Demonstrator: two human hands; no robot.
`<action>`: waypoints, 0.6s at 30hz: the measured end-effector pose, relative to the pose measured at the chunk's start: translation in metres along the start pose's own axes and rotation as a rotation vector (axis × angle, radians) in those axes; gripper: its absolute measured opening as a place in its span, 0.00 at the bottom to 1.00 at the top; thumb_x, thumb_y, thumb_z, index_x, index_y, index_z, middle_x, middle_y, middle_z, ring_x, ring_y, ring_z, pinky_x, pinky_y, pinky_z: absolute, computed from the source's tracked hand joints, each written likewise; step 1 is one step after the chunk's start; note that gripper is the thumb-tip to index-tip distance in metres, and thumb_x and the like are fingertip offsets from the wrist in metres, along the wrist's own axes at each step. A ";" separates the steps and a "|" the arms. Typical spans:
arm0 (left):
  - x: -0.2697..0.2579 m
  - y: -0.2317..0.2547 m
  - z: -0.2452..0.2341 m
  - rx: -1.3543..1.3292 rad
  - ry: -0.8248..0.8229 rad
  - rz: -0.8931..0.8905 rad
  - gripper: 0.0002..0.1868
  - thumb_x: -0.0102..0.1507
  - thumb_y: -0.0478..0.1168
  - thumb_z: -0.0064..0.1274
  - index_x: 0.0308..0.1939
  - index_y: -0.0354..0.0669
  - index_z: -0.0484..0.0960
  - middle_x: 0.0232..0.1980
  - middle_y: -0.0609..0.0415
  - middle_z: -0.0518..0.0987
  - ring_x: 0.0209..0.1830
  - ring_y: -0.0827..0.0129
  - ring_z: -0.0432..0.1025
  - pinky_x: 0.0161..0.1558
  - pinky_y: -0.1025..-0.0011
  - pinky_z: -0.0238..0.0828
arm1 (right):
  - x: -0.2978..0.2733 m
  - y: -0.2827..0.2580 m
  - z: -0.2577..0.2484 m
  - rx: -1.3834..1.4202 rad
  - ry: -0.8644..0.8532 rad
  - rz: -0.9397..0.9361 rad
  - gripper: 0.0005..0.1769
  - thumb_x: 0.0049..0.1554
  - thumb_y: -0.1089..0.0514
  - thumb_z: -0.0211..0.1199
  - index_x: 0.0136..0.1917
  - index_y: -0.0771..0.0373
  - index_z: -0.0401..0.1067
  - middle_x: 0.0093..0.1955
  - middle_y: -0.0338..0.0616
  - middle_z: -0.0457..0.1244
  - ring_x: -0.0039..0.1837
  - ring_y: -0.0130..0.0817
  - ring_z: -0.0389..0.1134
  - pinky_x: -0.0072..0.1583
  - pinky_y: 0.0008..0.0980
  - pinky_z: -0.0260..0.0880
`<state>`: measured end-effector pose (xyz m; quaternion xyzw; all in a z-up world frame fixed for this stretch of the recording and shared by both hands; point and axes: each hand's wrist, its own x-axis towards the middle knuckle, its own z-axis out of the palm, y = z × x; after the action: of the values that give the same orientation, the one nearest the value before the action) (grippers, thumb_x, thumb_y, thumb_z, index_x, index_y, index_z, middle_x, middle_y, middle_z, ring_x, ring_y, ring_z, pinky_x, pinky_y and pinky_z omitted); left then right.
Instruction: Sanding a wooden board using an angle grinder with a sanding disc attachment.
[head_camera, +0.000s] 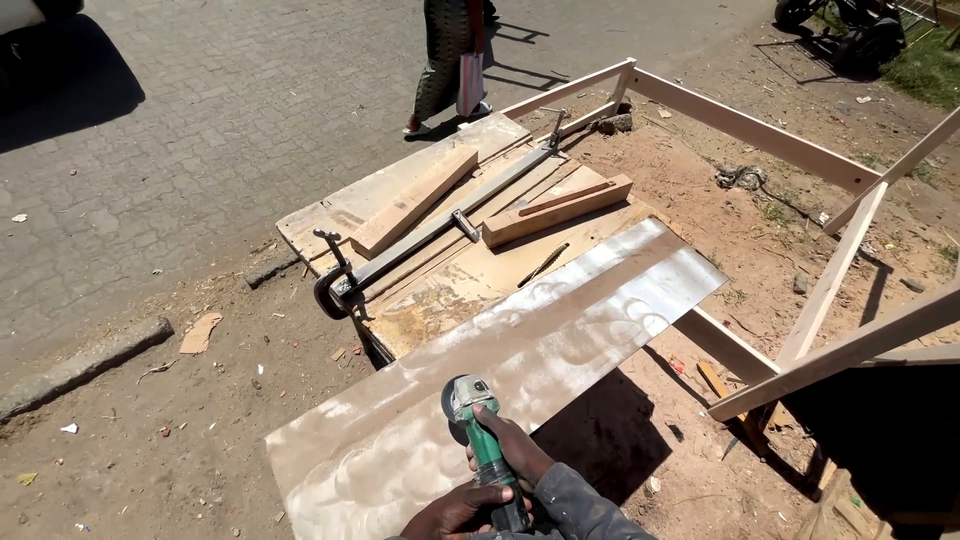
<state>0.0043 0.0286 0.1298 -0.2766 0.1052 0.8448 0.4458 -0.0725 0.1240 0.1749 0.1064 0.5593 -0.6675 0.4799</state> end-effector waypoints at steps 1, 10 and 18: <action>-0.001 -0.002 0.001 -0.003 0.000 0.005 0.13 0.56 0.34 0.49 0.43 0.30 0.75 0.37 0.45 0.75 0.33 0.60 0.70 0.35 0.71 0.69 | -0.001 0.001 0.001 -0.004 -0.004 0.002 0.25 0.48 0.41 0.51 0.39 0.68 0.64 0.30 0.48 0.60 0.30 0.34 0.62 0.33 0.31 0.64; -0.006 -0.013 0.009 0.050 0.102 0.113 0.17 0.52 0.33 0.52 0.45 0.31 0.74 0.39 0.43 0.75 0.39 0.58 0.70 0.42 0.68 0.67 | -0.008 0.008 0.003 0.000 0.012 0.000 0.27 0.48 0.41 0.50 0.41 0.70 0.63 0.29 0.48 0.59 0.29 0.33 0.61 0.31 0.30 0.63; 0.005 -0.019 -0.004 0.072 0.045 0.092 0.15 0.54 0.32 0.52 0.43 0.30 0.74 0.37 0.44 0.75 0.37 0.59 0.71 0.42 0.69 0.68 | -0.017 0.014 -0.002 -0.002 0.002 -0.014 0.30 0.46 0.41 0.50 0.51 0.68 0.62 0.33 0.49 0.59 0.35 0.37 0.62 0.37 0.34 0.67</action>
<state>0.0193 0.0416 0.1251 -0.2742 0.1580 0.8536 0.4138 -0.0543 0.1356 0.1770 0.1026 0.5614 -0.6700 0.4748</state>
